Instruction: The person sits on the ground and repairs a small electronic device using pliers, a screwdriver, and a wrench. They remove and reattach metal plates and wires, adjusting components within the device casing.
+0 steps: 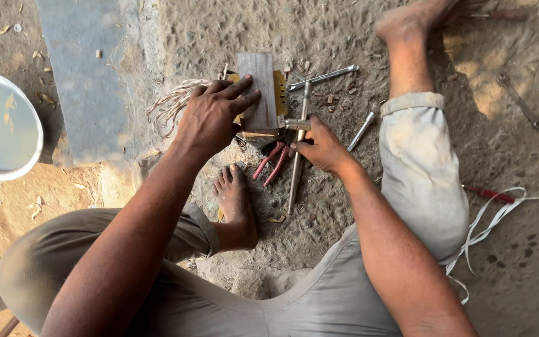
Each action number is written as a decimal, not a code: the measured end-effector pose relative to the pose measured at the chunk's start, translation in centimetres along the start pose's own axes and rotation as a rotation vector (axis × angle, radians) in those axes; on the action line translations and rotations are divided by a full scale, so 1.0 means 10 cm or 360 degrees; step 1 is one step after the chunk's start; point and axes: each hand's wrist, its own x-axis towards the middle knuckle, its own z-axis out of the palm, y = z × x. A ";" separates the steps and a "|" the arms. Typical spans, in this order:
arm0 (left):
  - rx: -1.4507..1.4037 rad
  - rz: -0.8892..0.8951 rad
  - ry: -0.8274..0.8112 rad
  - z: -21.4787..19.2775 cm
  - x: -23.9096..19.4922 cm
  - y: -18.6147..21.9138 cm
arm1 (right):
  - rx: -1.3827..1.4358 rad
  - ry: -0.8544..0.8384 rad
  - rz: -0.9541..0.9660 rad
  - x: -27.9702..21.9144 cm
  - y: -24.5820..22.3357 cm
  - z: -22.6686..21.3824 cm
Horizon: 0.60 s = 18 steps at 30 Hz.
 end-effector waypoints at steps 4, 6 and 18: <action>0.0027 0.0013 0.0069 0.04 -0.02 -0.02 | 0.0569 0.0114 0.0414 0.00 -0.04 0.14; 0.0026 0.0012 0.0098 0.04 -0.02 0.00 | 0.0480 0.0265 0.0391 0.00 -0.04 0.24; 0.0104 -0.0040 -0.0017 -0.02 0.03 0.09 | -0.0435 0.0857 0.0262 0.14 0.11 0.56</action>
